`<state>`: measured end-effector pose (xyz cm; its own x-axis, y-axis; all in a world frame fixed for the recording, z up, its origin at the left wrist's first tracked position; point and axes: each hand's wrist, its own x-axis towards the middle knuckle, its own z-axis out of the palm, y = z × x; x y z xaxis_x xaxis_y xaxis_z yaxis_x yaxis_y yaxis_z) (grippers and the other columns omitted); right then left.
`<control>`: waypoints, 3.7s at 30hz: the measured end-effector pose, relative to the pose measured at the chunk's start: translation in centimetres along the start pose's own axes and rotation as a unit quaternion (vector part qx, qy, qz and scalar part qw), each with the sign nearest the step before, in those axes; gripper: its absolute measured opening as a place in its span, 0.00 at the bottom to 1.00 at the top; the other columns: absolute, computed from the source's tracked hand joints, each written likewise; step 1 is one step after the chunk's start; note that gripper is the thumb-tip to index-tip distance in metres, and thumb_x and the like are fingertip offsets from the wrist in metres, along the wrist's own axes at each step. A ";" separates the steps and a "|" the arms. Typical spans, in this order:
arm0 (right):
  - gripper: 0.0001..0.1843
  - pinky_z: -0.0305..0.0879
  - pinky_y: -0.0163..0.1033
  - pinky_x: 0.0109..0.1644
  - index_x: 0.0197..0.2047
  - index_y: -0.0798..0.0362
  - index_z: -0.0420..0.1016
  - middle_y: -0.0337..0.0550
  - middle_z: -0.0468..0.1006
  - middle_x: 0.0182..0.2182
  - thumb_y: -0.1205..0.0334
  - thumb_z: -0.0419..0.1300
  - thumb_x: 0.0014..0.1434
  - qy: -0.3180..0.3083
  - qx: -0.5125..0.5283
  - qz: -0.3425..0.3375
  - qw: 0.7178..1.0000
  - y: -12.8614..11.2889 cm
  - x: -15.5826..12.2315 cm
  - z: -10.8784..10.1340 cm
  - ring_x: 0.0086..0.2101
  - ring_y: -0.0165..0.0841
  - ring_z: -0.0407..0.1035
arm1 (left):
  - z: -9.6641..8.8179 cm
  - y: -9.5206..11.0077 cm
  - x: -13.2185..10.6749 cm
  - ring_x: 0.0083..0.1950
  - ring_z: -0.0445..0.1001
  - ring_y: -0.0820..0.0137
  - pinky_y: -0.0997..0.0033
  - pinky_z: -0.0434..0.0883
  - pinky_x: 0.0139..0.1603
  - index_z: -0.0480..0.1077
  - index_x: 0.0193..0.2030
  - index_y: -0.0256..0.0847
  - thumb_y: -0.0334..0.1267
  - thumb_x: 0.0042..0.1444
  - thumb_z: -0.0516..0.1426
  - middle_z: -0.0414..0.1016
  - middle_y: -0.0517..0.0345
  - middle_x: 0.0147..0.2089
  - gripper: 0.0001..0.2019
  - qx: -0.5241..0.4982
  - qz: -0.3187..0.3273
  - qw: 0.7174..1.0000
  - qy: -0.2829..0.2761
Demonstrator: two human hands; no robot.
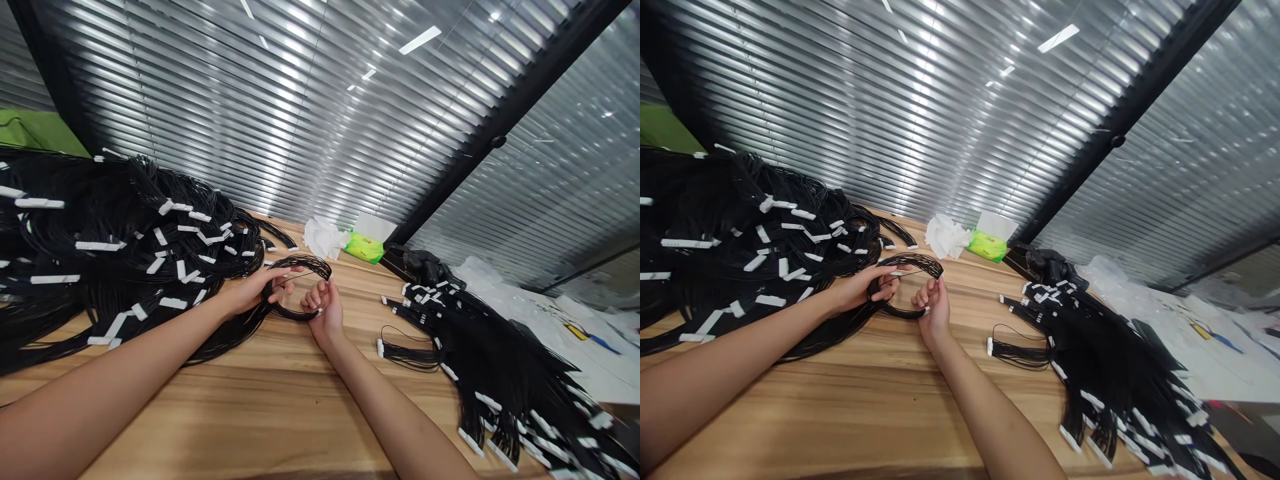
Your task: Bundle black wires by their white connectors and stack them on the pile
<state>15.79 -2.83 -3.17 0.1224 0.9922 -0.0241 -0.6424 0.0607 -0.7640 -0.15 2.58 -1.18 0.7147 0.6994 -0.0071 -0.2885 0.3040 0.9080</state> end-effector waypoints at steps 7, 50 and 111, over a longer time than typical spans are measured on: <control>0.14 0.54 0.31 0.24 0.34 0.48 0.66 0.28 0.63 0.19 0.46 0.58 0.55 0.035 0.045 0.006 0.998 0.0 0.0 -0.1 0.17 0.23 0.52 | -0.4 0.8 0.0 0.11 0.42 0.87 0.81 0.56 0.20 0.72 0.49 0.33 0.36 0.62 0.50 0.53 0.72 0.17 0.14 -0.166 -0.062 0.984 -0.029; 0.19 0.64 0.41 0.45 0.37 0.54 0.79 0.40 0.77 0.27 0.46 0.62 0.52 -0.195 -0.353 0.035 0.915 0.7 -1.7 0.4 0.31 0.33 0.69 | -0.2 0.2 1.0 0.20 0.59 0.81 0.81 0.65 0.25 0.70 0.36 0.35 0.45 0.58 0.56 0.66 0.63 0.25 0.13 -0.147 0.097 0.976 0.125; 0.20 0.59 0.36 0.30 0.26 0.54 0.75 0.42 0.77 0.24 0.43 0.61 0.51 -0.138 -0.293 -0.025 0.946 0.9 -1.5 0.7 0.22 0.28 0.62 | 2.2 -1.5 0.0 0.19 0.64 0.70 0.71 0.66 0.25 0.75 0.32 0.35 0.41 0.53 0.50 0.63 0.59 0.15 0.15 -0.040 -0.009 0.999 -0.030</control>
<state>14.53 -4.14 -3.35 -0.1125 0.9854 0.1281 -0.1023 0.1167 -0.9879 1.71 0.73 -1.62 0.7569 0.6536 0.0042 -0.3235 0.3690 0.8713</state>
